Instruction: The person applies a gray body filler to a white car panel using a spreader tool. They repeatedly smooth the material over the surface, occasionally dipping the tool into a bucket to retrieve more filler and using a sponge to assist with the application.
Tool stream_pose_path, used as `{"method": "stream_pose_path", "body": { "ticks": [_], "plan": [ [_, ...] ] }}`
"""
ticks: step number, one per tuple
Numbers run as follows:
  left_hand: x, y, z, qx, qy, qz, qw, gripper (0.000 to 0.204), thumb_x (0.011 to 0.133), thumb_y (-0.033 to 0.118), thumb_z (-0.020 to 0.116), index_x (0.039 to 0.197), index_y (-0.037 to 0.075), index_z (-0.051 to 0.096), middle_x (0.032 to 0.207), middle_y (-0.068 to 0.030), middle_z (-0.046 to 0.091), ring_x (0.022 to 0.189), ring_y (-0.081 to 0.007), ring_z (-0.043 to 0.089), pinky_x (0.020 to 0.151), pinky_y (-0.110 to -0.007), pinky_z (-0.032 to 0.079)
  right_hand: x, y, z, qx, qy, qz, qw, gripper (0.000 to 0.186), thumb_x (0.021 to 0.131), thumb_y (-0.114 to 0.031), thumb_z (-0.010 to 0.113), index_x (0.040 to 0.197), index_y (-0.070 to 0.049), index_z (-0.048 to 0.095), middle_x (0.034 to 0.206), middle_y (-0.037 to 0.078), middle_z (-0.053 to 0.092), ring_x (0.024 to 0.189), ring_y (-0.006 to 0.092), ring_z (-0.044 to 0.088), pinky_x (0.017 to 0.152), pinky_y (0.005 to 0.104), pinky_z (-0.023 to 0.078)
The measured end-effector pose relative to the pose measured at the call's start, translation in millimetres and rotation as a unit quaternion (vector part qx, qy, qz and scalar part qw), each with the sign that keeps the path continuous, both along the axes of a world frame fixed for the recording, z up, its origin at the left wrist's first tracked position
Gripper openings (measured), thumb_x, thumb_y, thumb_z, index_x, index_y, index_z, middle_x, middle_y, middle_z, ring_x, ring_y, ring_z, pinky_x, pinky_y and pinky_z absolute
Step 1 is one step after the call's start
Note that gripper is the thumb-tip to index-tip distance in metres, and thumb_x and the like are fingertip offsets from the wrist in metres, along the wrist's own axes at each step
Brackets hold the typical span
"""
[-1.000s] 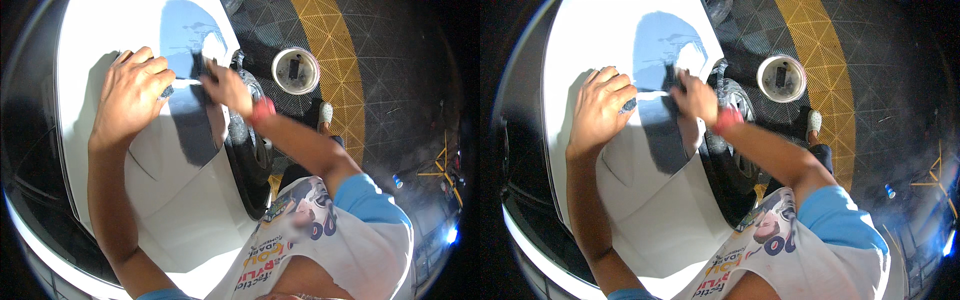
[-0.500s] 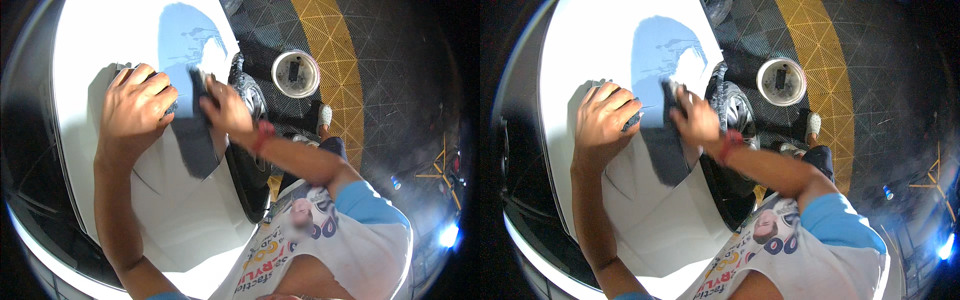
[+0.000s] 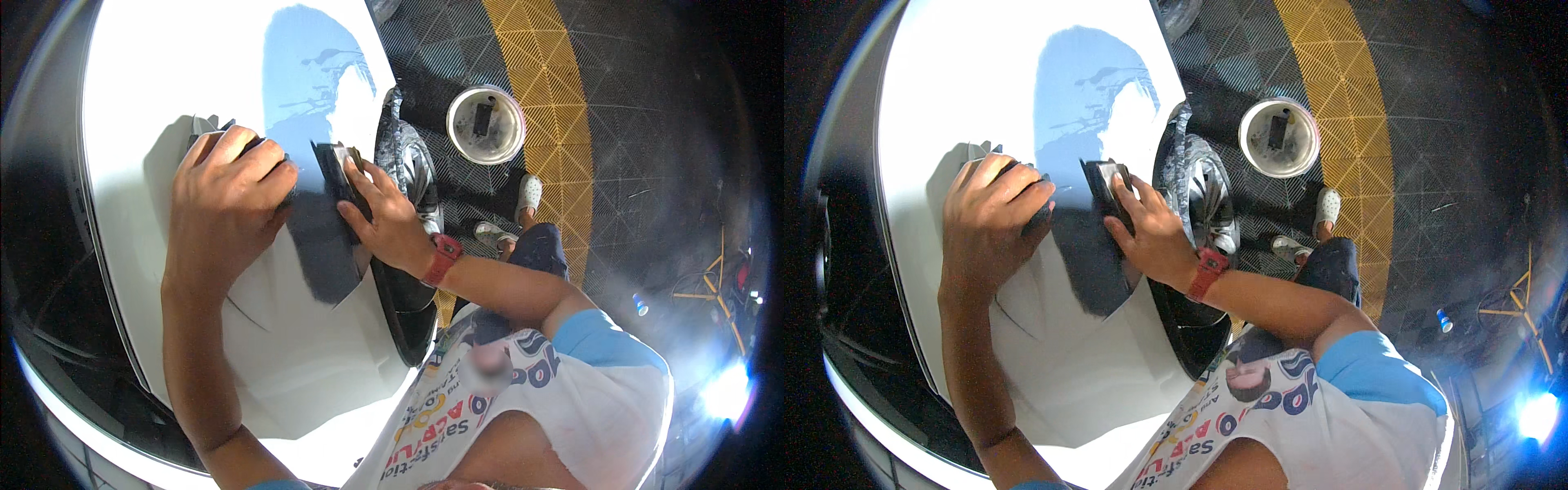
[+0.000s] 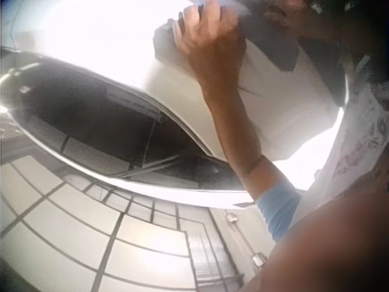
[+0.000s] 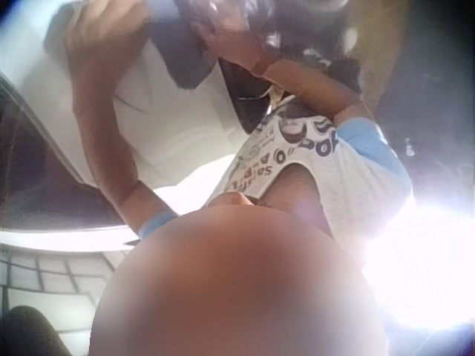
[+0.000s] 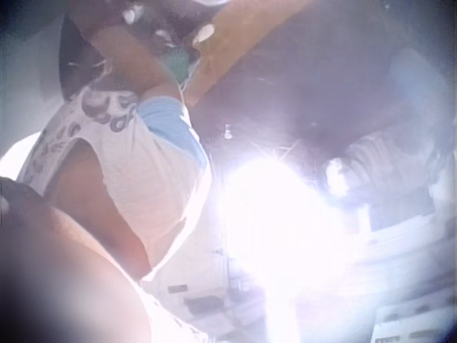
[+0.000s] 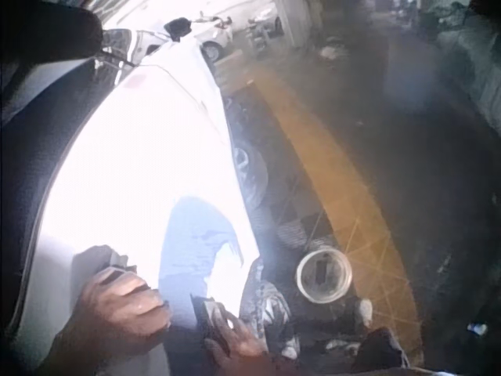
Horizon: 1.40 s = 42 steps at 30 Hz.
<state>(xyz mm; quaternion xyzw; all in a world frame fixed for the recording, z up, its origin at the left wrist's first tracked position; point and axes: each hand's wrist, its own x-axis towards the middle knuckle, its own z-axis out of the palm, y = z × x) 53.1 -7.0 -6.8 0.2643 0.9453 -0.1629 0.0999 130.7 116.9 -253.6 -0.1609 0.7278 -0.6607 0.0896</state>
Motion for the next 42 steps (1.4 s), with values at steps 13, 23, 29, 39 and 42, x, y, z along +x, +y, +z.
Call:
{"method": "stream_pose_path", "body": {
  "ticks": [13,23,29,39,42],
  "plan": [
    [2.0,-2.4,-1.0,-0.036,-0.021,0.042,0.998,0.031,0.072,0.021,0.093,0.1,0.017,0.08,0.106,0.0007,0.074,0.111,-0.024,0.068,0.096,-0.045,0.057,-14.3,-4.5,0.7,0.004,-0.002,-0.013,1.0,0.068,0.102,-0.033,0.071,0.16,-0.008,0.048,0.14,0.032,0.059,0.128,0.0491,0.064,0.105,0.0547,0.056],
    [-2.8,-1.8,4.3,-0.04,-0.019,0.019,0.999,0.036,0.068,0.021,0.094,0.101,0.016,0.08,0.111,0.0007,0.074,0.114,-0.024,0.067,0.104,-0.046,0.056,-152.1,-51.0,-57.7,0.074,-0.224,0.066,0.97,0.059,0.103,-0.042,0.065,0.145,-0.001,0.061,0.118,0.027,0.074,0.107,0.0429,0.076,0.092,0.0515,0.061],
    [-1.3,0.0,6.1,-0.027,-0.021,0.023,0.999,0.031,0.071,0.02,0.091,0.099,0.014,0.079,0.105,-0.0004,0.073,0.112,-0.0246,0.068,0.101,-0.045,0.057,-31.7,-6.3,5.5,-0.016,-0.032,-0.012,0.999,0.059,0.1,-0.027,0.073,0.15,0.002,0.059,0.13,0.031,0.065,0.126,0.0413,0.068,0.098,0.05,0.059],
    [-3.6,-0.6,2.2,-0.033,-0.034,0.042,0.998,0.034,0.071,0.019,0.091,0.102,0.015,0.079,0.107,-0.0011,0.075,0.111,-0.0237,0.068,0.102,-0.045,0.056,-52.6,-21.0,-6.2,0.012,-0.05,0.0,0.999,0.068,0.099,-0.04,0.073,0.152,-0.002,0.055,0.137,0.034,0.058,0.121,0.053,0.067,0.096,0.0517,0.061],
    [-8.7,-1.8,-0.5,-0.027,-0.03,0.029,0.999,0.033,0.071,0.019,0.091,0.102,0.015,0.079,0.108,-0.0012,0.075,0.111,-0.0239,0.068,0.102,-0.046,0.056,-70.2,-26.2,-17.3,0.005,-0.037,-0.023,0.999,0.068,0.098,-0.041,0.073,0.152,-0.004,0.055,0.134,0.033,0.06,0.117,0.0518,0.068,0.097,0.0521,0.06]
  ]
}}
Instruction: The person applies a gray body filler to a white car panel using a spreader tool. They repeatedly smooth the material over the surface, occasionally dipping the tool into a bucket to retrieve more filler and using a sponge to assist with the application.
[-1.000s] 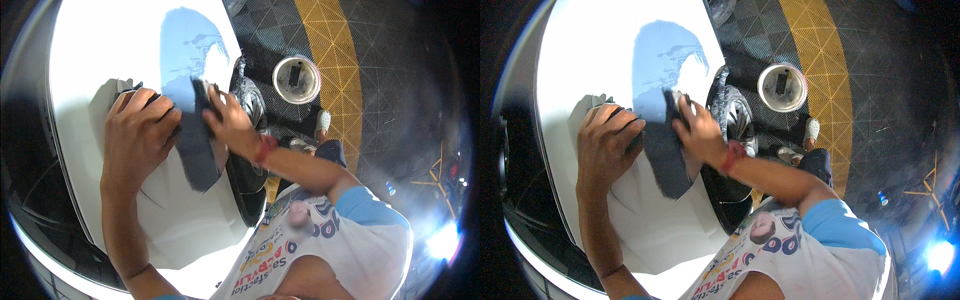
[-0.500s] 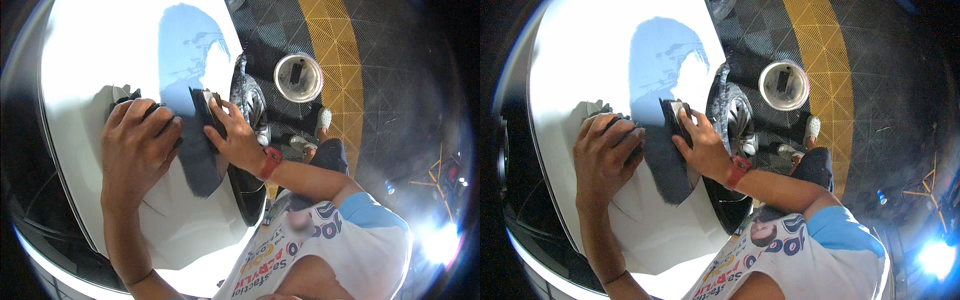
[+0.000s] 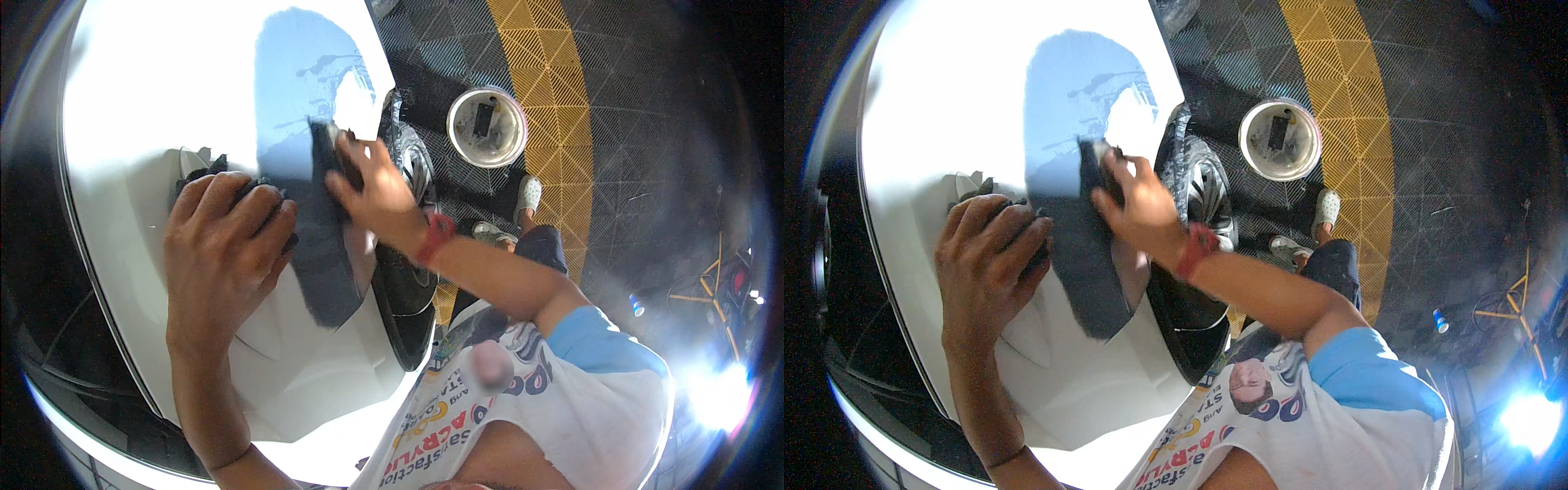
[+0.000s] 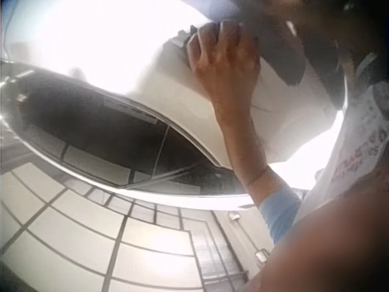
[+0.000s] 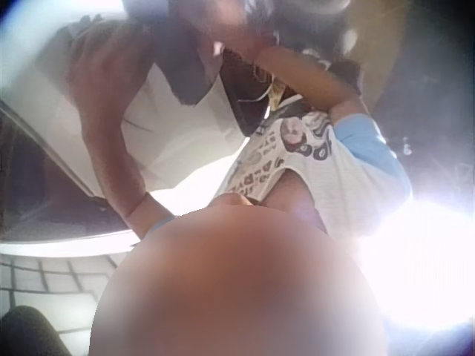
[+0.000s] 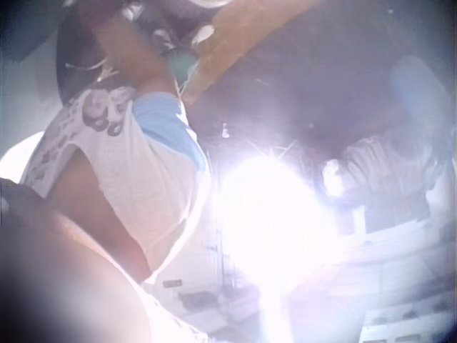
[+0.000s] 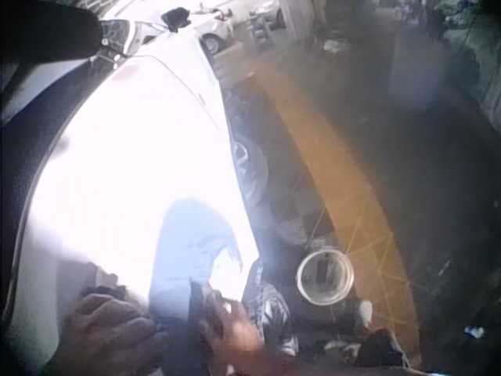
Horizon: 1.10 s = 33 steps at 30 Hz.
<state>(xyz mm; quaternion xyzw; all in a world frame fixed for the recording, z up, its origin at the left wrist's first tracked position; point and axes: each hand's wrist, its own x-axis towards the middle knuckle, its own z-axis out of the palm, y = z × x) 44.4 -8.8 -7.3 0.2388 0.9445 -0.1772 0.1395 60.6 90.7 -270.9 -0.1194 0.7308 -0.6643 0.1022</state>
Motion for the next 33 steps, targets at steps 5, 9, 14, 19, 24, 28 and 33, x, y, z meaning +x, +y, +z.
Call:
{"method": "stream_pose_path", "body": {
  "ticks": [5,9,14,19,24,28,33],
  "plan": [
    [-0.3,-3.6,-2.8,-0.004,0.01,-0.005,1.0,0.033,0.071,0.019,0.091,0.101,0.015,0.079,0.108,-0.0014,0.075,0.111,-0.0249,0.068,0.102,-0.046,0.056,-82.1,-30.9,-45.0,0.025,-0.129,0.024,0.991,0.058,0.099,-0.033,0.074,0.142,0.005,0.064,0.11,0.031,0.073,0.101,0.0386,0.076,0.093,0.0474,0.06],
    [2.7,1.3,2.8,-0.004,-0.002,0.008,1.0,0.033,0.072,0.02,0.091,0.102,0.015,0.079,0.107,-0.0015,0.075,0.11,-0.0247,0.068,0.101,-0.046,0.056,-12.3,-5.0,6.5,0.019,-0.064,0.021,0.998,0.066,0.097,-0.037,0.077,0.147,0.003,0.061,0.137,0.033,0.062,0.131,0.0456,0.064,0.106,0.05,0.054],
    [-5.1,-1.1,1.3,-0.005,0.01,-0.018,1.0,0.035,0.072,0.021,0.092,0.104,0.016,0.08,0.107,-0.0006,0.075,0.11,-0.024,0.068,0.101,-0.046,0.057,-96.9,-41.0,-60.6,0.058,-0.109,-0.023,0.992,0.056,0.101,-0.035,0.072,0.138,0.006,0.067,0.099,0.031,0.077,0.081,0.0376,0.079,0.076,0.0437,0.064],
    [6.2,-2.1,0.3,-0.013,-0.001,0.006,1.0,0.036,0.071,0.021,0.093,0.105,0.016,0.08,0.107,-0.0002,0.075,0.111,-0.024,0.068,0.102,-0.046,0.056,-0.8,-6.6,1.8,0.018,-0.039,0.002,0.999,0.062,0.1,-0.039,0.072,0.149,-0.003,0.06,0.126,0.031,0.066,0.116,0.0463,0.07,0.098,0.0515,0.058],
    [1.9,-0.4,0.9,-0.009,0.005,-0.011,1.0,0.037,0.071,0.022,0.093,0.105,0.016,0.08,0.107,0.0,0.075,0.111,-0.0234,0.068,0.103,-0.046,0.056,-46.6,-27.1,-47.9,0.028,-0.084,-0.01,0.996,0.061,0.1,-0.04,0.071,0.149,-0.005,0.059,0.128,0.032,0.066,0.113,0.0477,0.071,0.095,0.0505,0.061],
    [-5.9,1.0,3.7,-0.011,0.0,-0.007,1.0,0.036,0.07,0.02,0.092,0.103,0.016,0.08,0.107,-0.0004,0.075,0.111,-0.0236,0.068,0.102,-0.046,0.056,-75.9,-36.6,-63.3,0.075,-0.179,0.06,0.979,0.061,0.1,-0.043,0.069,0.148,-0.006,0.06,0.129,0.033,0.067,0.113,0.0457,0.072,0.093,0.0512,0.062],
    [4.3,-2.4,0.6,-0.009,0.008,-0.007,1.0,0.037,0.067,0.021,0.094,0.1,0.015,0.079,0.107,0.0,0.074,0.11,-0.0229,0.068,0.101,-0.045,0.056,13.7,2.0,-8.2,0.009,0.021,-0.002,1.0,0.067,0.1,-0.04,0.071,0.156,-0.007,0.053,0.135,0.029,0.063,0.119,0.0492,0.069,0.1,0.0513,0.059]
  ]
}}
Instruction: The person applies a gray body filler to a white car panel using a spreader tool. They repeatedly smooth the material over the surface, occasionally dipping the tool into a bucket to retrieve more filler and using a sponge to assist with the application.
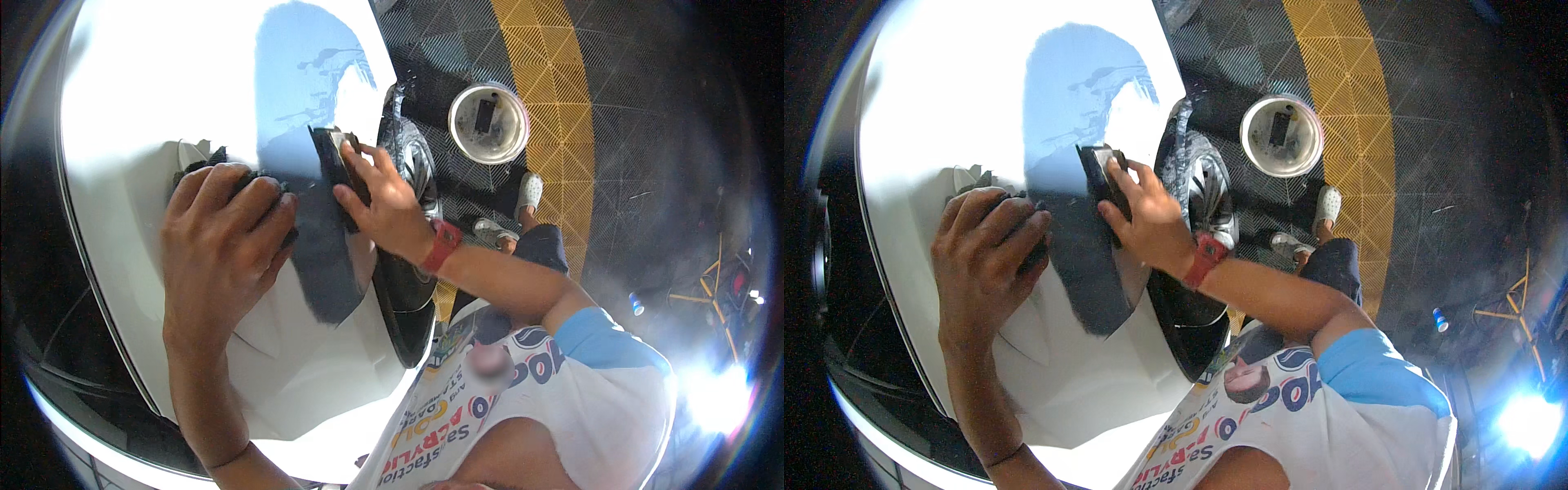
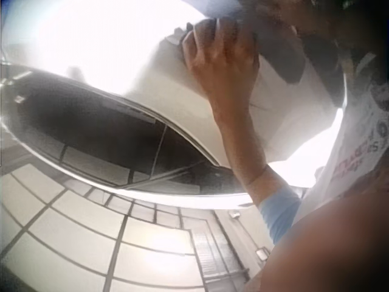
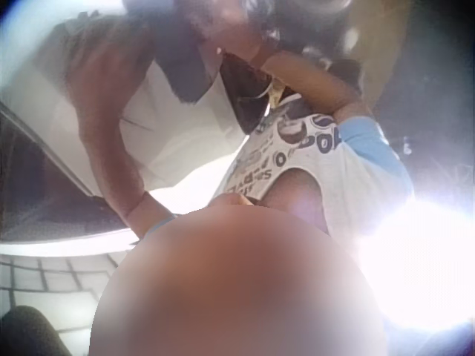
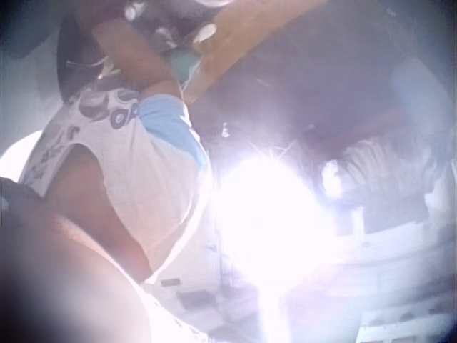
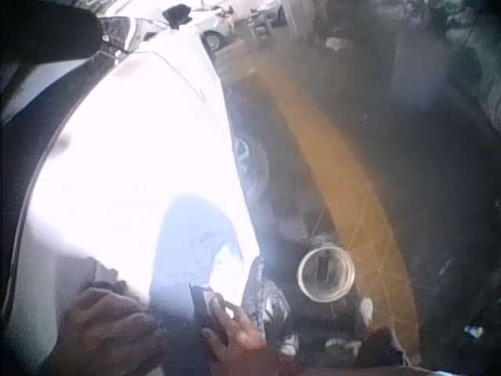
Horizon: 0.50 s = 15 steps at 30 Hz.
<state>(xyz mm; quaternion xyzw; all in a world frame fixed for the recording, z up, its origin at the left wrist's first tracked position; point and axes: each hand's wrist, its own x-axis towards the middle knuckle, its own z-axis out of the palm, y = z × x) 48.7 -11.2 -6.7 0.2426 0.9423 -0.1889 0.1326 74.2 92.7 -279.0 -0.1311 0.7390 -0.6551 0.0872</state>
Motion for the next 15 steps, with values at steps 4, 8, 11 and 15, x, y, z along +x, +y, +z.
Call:
{"method": "stream_pose_path", "body": {
  "ticks": [4,8,11,15],
  "plan": [
    [-7.0,7.2,2.9,-0.001,0.0,-0.003,1.0,0.04,0.063,0.024,0.098,0.097,0.016,0.079,0.105,0.002,0.074,0.109,-0.0195,0.068,0.099,-0.041,0.058,-99.0,-30.3,-57.7,0.042,-0.233,0.063,0.969,0.06,0.102,-0.041,0.064,0.147,-0.002,0.06,0.123,0.032,0.072,0.111,0.0444,0.074,0.097,0.0516,0.06],
    [-8.1,5.8,3.3,-0.01,-0.014,0.014,1.0,0.037,0.069,0.019,0.092,0.103,0.016,0.079,0.107,-0.0001,0.075,0.11,-0.0247,0.068,0.101,-0.046,0.056,-104.9,-37.7,-59.1,0.057,-0.176,0.07,0.98,0.063,0.101,-0.046,0.066,0.147,-0.004,0.062,0.126,0.036,0.068,0.112,0.0499,0.072,0.097,0.0531,0.06],
    [-1.9,2.8,-0.7,-0.007,-0.015,0.018,1.0,0.037,0.068,0.018,0.092,0.103,0.015,0.079,0.107,-0.0008,0.075,0.11,-0.0252,0.068,0.1,-0.046,0.057,-25.0,-22.8,-21.2,0.02,0.034,-0.035,0.999,0.066,0.097,-0.04,0.074,0.153,-0.009,0.059,0.137,0.034,0.062,0.107,0.0516,0.073,0.09,0.0538,0.062],
    [-7.0,4.4,0.3,0.003,0.0,-0.002,1.0,0.037,0.066,0.019,0.094,0.1,0.015,0.079,0.105,0.0,0.075,0.109,-0.0235,0.069,0.099,-0.045,0.057,-88.4,-45.8,-79.4,0.062,-0.072,-0.001,0.995,0.061,0.102,-0.045,0.062,0.152,-0.009,0.058,0.132,0.031,0.065,0.104,0.0499,0.074,0.085,0.0526,0.063]
  ]
}}
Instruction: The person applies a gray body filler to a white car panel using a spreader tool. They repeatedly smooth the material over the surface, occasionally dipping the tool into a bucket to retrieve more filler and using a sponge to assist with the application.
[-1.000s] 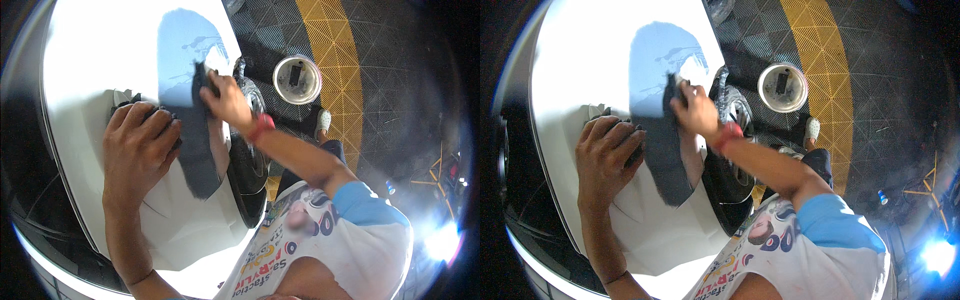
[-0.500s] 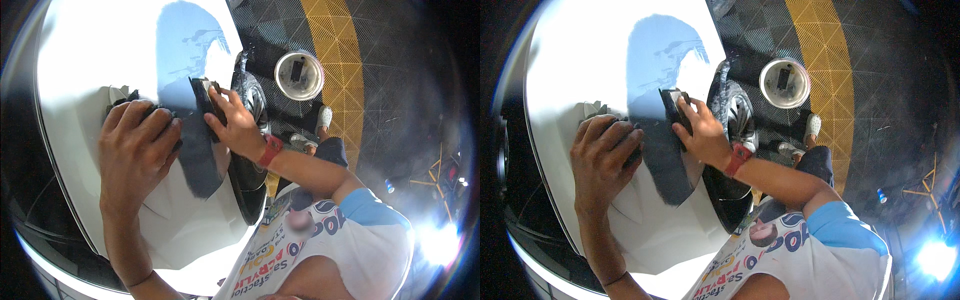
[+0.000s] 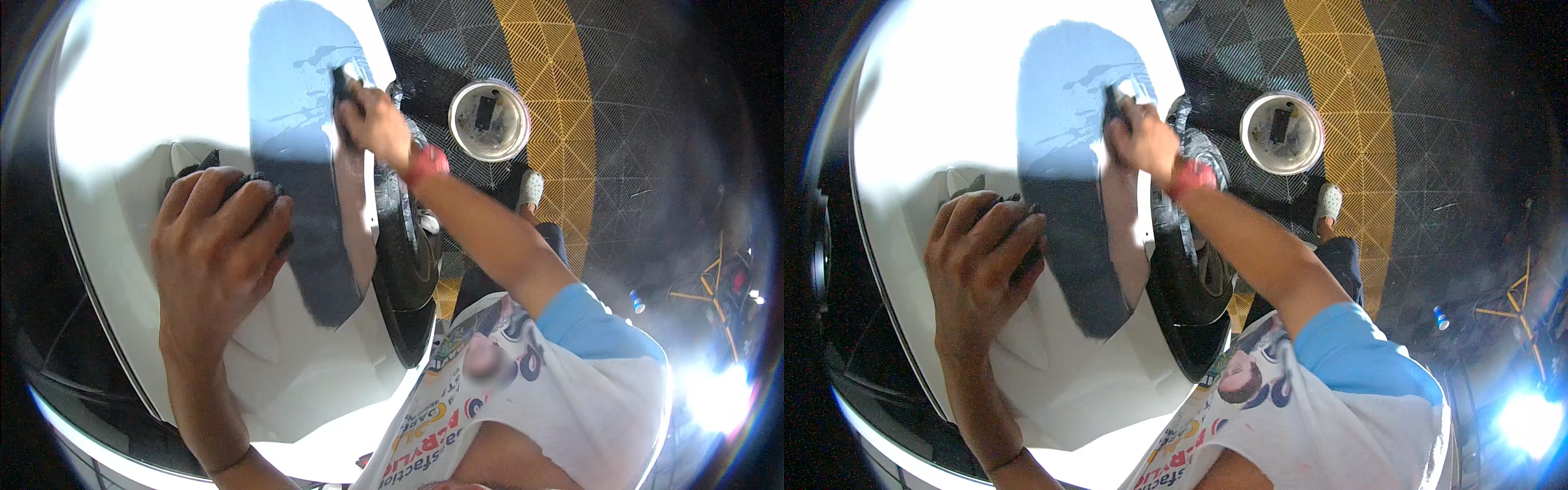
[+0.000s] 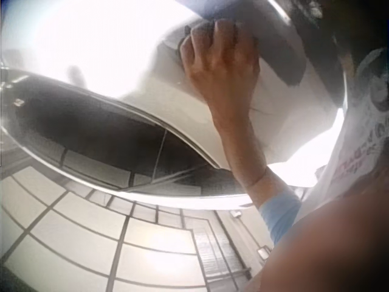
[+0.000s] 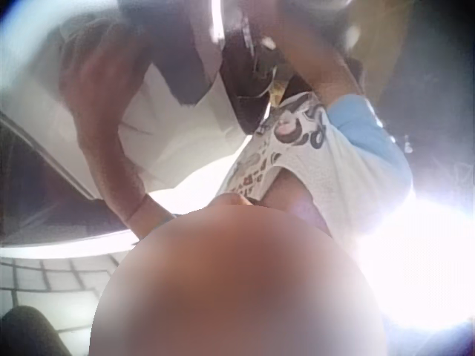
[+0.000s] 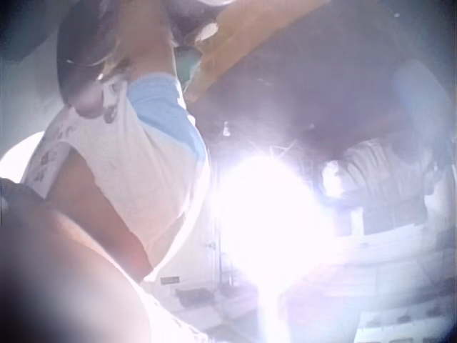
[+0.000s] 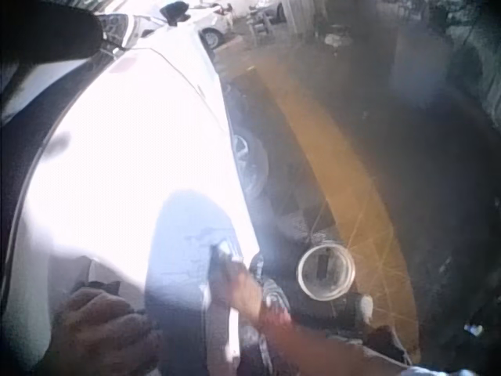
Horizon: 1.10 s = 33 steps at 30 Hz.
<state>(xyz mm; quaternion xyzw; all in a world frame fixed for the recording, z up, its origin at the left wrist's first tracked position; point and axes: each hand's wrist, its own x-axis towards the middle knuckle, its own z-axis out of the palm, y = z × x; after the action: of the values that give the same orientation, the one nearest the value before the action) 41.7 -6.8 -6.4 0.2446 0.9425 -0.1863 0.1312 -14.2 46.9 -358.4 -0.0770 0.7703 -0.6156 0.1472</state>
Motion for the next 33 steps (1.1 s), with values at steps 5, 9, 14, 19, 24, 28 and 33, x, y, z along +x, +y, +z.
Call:
{"method": "stream_pose_path", "body": {
  "ticks": [5,9,14,19,24,28,33],
  "plan": [
    [-3.2,0.0,-1.1,-0.002,0.014,-0.012,1.0,0.038,0.063,0.023,0.098,0.096,0.016,0.079,0.103,0.0025,0.074,0.108,-0.0197,0.069,0.099,-0.042,0.059,-46.5,-4.5,-27.1,0.004,-0.137,0.083,0.987,0.063,0.105,-0.045,0.059,0.152,-0.003,0.056,0.113,0.033,0.073,0.109,0.0419,0.075,0.094,0.0503,0.061],
    [7.7,-3.3,-3.5,-0.009,0.009,0.002,1.0,0.037,0.064,0.022,0.097,0.096,0.015,0.079,0.102,0.0022,0.073,0.11,-0.0197,0.068,0.099,-0.042,0.059,109.0,43.0,56.7,-0.071,0.074,0.003,0.995,0.064,0.103,-0.037,0.067,0.156,-0.006,0.053,0.135,0.033,0.061,0.119,0.0484,0.069,0.093,0.0516,0.061],
    [0.3,2.6,-1.0,0.005,0.029,-0.006,1.0,0.034,0.063,0.021,0.096,0.092,0.014,0.079,0.099,0.002,0.071,0.108,-0.0194,0.068,0.097,-0.042,0.059,61.1,23.0,-6.3,-0.048,0.034,-0.024,0.998,0.065,0.103,-0.038,0.067,0.157,-0.005,0.052,0.126,0.032,0.064,0.103,0.0449,0.074,0.083,0.0493,0.063],
    [-2.7,3.2,1.3,0.018,0.011,0.012,1.0,0.03,0.068,0.016,0.093,0.095,0.014,0.079,0.102,0.0003,0.073,0.105,-0.0228,0.069,0.094,-0.044,0.057,13.2,13.3,-21.0,-0.001,-0.151,0.086,0.985,0.068,0.103,-0.043,0.066,0.158,-0.005,0.051,0.124,0.031,0.068,0.106,0.047,0.074,0.09,0.0502,0.062],
    [1.5,0.0,-4.8,0.037,0.006,0.001,0.999,0.031,0.068,0.011,0.093,0.095,0.012,0.078,0.103,-0.0017,0.074,0.103,-0.0241,0.069,0.09,-0.043,0.056,150.1,71.8,75.8,-0.068,0.062,0.016,0.996,0.068,0.1,-0.034,0.073,0.158,-0.007,0.051,0.133,0.03,0.063,0.115,0.0475,0.07,0.092,0.0514,0.062],
    [-1.9,5.0,2.0,0.007,-0.008,0.008,1.0,0.035,0.065,0.009,0.094,0.096,0.011,0.078,0.106,-0.0019,0.074,0.107,-0.0244,0.068,0.091,-0.045,0.056,90.2,31.5,-0.6,-0.051,0.025,-0.018,0.998,0.063,0.102,-0.034,0.068,0.157,-0.006,0.053,0.128,0.031,0.067,0.105,0.0421,0.075,0.086,0.0498,0.063],
    [9.7,4.0,2.0,0.004,0.033,-0.02,0.999,0.037,0.065,0.007,0.093,0.098,0.009,0.077,0.11,-0.0032,0.073,0.11,-0.0257,0.067,0.095,-0.049,0.055,22.7,25.5,9.9,-0.02,-0.215,0.115,0.97,0.063,0.104,-0.041,0.061,0.154,-0.003,0.055,0.124,0.031,0.073,0.118,0.0432,0.071,0.104,0.0501,0.055]
  ]
}}
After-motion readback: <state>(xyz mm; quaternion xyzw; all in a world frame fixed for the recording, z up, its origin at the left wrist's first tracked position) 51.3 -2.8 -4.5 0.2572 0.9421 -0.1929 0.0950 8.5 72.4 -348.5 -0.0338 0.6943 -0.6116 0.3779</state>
